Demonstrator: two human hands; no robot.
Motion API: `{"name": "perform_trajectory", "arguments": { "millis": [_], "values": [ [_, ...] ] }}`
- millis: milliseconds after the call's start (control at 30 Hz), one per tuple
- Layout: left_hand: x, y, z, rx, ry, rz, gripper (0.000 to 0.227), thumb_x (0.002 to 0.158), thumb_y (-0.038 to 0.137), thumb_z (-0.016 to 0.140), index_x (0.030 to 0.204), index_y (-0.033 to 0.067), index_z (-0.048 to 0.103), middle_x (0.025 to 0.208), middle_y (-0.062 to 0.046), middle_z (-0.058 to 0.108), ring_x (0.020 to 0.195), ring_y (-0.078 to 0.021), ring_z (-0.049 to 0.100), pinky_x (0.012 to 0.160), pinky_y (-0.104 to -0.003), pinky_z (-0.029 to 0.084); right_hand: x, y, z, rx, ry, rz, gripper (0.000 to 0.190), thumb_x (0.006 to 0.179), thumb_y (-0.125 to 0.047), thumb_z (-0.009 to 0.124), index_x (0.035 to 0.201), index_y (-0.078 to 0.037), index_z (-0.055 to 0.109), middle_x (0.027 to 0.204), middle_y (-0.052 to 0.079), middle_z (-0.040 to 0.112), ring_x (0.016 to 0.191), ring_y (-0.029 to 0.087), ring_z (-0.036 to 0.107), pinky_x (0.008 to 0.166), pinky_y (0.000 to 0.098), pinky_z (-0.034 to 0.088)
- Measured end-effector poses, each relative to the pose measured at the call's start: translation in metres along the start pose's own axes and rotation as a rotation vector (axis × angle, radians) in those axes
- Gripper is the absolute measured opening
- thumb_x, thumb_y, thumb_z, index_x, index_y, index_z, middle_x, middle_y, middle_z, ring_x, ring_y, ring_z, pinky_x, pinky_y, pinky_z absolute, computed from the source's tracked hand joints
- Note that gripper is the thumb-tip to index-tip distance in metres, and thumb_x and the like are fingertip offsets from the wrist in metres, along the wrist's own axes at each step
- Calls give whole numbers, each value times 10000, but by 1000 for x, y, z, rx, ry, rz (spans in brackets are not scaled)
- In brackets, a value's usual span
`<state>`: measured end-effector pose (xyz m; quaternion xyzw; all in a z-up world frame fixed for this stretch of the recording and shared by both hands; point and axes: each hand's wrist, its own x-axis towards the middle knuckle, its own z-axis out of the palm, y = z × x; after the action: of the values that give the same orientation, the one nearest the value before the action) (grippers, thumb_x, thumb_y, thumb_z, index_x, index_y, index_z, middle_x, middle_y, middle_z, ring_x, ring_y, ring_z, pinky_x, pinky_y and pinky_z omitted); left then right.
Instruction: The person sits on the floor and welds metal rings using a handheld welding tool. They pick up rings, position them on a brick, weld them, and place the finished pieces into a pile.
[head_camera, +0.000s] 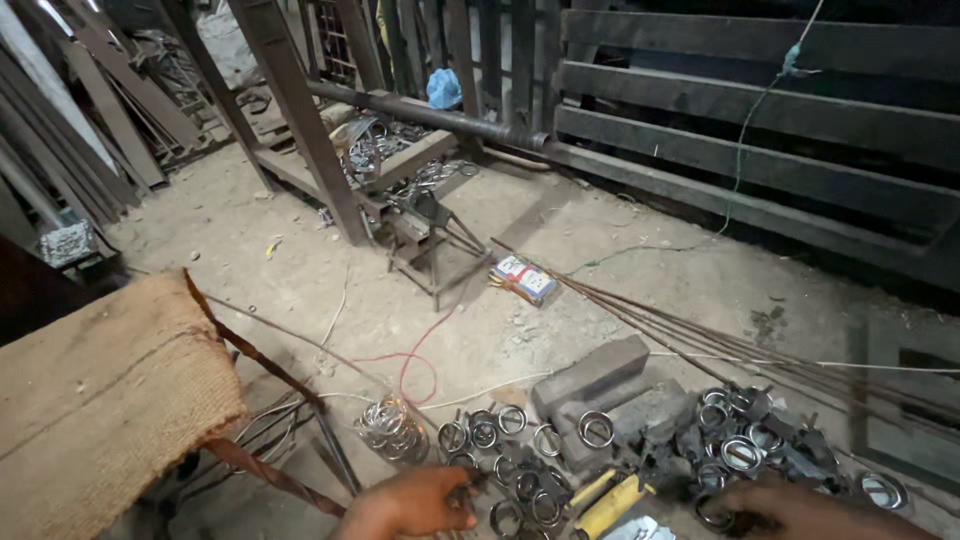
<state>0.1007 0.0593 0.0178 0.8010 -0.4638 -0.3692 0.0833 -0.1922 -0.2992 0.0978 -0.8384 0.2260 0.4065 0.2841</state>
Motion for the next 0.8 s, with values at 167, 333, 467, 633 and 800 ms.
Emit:
{"name": "perform_trajectory", "arguments": {
  "millis": [167,333,467,633,800],
  "values": [
    [-7,5,-4,6,12,-96,501,849,452,750,1210,123,643,1124,-161,727,1087,-358,687,910,-448,539,-11,-9,-1,-9,-4,66,573,952,-450,671,1492,-343,511,1567,-64,507,1470,82,507,1253,316,417],
    [-5,5,-5,7,8,-83,473,855,441,753,1161,93,656,1087,-150,748,1046,-340,720,881,-426,558,-2,2,2,33,-13,-5,542,938,-449,678,1446,-308,552,1544,-68,540,1427,94,484,1236,306,434],
    [-8,9,-8,-31,0,-88,450,854,412,747,1165,102,650,1095,-120,749,1053,-321,720,890,-420,560,3,3,2,54,11,-46,567,951,-454,714,1476,-303,560,1536,-54,543,1427,95,498,1225,305,446],
    [-17,16,-14,45,15,-180,440,855,422,753,1163,119,674,1116,-137,720,1108,-334,680,945,-442,528,-8,6,2,32,0,-21,519,967,-407,631,1458,-293,509,1473,-15,558,1368,130,509,1181,316,421],
    [-15,9,-14,46,5,-190,487,857,447,710,1211,119,649,1142,-179,717,1130,-356,673,969,-444,521,-4,9,4,20,29,-132,513,996,-411,644,1481,-303,517,1464,3,537,1362,129,515,1156,325,417]
  ]
}}
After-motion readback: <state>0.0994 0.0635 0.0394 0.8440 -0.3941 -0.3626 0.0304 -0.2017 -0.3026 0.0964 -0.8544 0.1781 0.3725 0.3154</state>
